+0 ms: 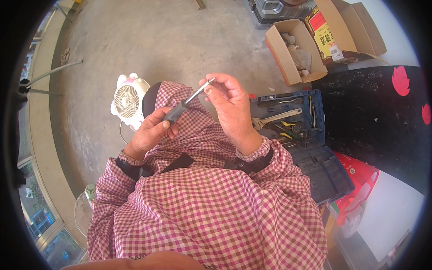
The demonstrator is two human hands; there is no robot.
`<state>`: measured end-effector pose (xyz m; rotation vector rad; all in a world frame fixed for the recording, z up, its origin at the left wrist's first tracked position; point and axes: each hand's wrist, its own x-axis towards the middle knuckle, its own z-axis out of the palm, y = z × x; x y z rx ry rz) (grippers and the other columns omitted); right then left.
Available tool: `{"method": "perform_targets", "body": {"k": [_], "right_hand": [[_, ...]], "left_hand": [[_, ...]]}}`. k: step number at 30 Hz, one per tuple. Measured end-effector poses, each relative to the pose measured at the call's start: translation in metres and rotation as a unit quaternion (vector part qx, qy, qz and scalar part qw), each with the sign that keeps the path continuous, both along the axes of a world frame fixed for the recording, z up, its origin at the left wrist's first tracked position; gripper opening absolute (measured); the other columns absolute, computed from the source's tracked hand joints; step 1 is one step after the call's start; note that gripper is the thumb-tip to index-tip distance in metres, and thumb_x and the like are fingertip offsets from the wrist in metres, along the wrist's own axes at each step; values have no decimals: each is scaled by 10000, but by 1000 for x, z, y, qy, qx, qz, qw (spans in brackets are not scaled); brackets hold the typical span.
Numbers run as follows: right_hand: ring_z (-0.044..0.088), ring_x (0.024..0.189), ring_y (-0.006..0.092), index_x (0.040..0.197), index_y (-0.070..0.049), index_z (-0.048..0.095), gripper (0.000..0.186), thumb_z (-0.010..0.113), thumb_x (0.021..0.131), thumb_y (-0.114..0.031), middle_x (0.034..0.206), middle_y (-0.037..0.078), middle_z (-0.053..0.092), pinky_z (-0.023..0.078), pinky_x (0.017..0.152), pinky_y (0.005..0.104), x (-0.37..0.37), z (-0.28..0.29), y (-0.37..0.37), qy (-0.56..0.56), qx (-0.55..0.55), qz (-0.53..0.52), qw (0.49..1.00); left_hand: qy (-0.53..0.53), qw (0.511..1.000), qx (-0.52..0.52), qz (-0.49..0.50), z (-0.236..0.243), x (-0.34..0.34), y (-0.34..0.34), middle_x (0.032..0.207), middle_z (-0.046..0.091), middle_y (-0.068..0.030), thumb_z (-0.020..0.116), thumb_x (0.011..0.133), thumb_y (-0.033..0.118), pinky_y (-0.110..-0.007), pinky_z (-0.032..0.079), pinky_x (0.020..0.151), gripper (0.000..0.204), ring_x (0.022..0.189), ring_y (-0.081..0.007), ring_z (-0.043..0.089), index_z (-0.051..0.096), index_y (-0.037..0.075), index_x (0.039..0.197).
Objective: The person sits on the floor and adjusts a light green table fan, then opens a blue toolbox to select tools. They pick up a socket wrench and a ratchet, briefly apply the socket wrench to the fan, and continue selecting additional tools from the case.
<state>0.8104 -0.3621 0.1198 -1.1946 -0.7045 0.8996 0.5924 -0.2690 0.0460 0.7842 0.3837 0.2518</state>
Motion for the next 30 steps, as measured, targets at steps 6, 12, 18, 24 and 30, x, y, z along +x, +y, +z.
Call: {"method": "perform_targets", "body": {"k": [6, 12, 18, 24, 30], "right_hand": [[599, 921, 99, 1162, -46, 595, 221, 588, 941, -60, 1089, 97, 663, 500, 765, 241, -13, 7, 5, -1, 6, 2, 1000], [605, 938, 118, 1173, -45, 576, 218, 554, 957, -58, 1094, 110, 657, 507, 772, 255, 5, -5, -9, 8, -6, -2, 1000], [630, 897, 157, 1125, -49, 577, 164, 544, 966, -74, 1059, 121, 660, 526, 762, 277, 88, -66, -66, 151, -100, -153, 972], [639, 827, 141, 1092, -25, 567, 190, 615, 914, -73, 1006, 102, 666, 539, 722, 255, 211, -127, -162, -28, -87, -322, 942], [602, 749, 125, 1077, -17, 583, 184, 609, 947, -144, 901, 50, 630, 530, 668, 255, 245, -206, -254, -94, -251, -452, 851]], "left_hand": [[15, 1000, 21, -9, 2, -11, 8, 915, 630, -54, 547, 967, 102, -246, 510, 734, 302, 795, -110, 600, 499, 31, 1258], [28, 999, 40, -9, 1, 12, -1, 963, 627, -64, 556, 955, 102, -251, 509, 730, 341, 819, -117, 601, 484, 20, 1278], [63, 991, 113, -44, -40, 61, -12, 1137, 590, -73, 535, 938, 16, -214, 508, 677, 373, 832, -101, 599, 475, 2, 1306], [117, 971, 186, 91, -46, 62, 1, 1092, 601, -89, 482, 959, 8, -163, 494, 555, 316, 734, -75, 583, 507, -8, 1274], [119, 970, 202, 58, -46, 61, 3, 1052, 614, -89, 479, 964, 20, -156, 488, 525, 295, 694, -71, 575, 521, -19, 1253]]}}
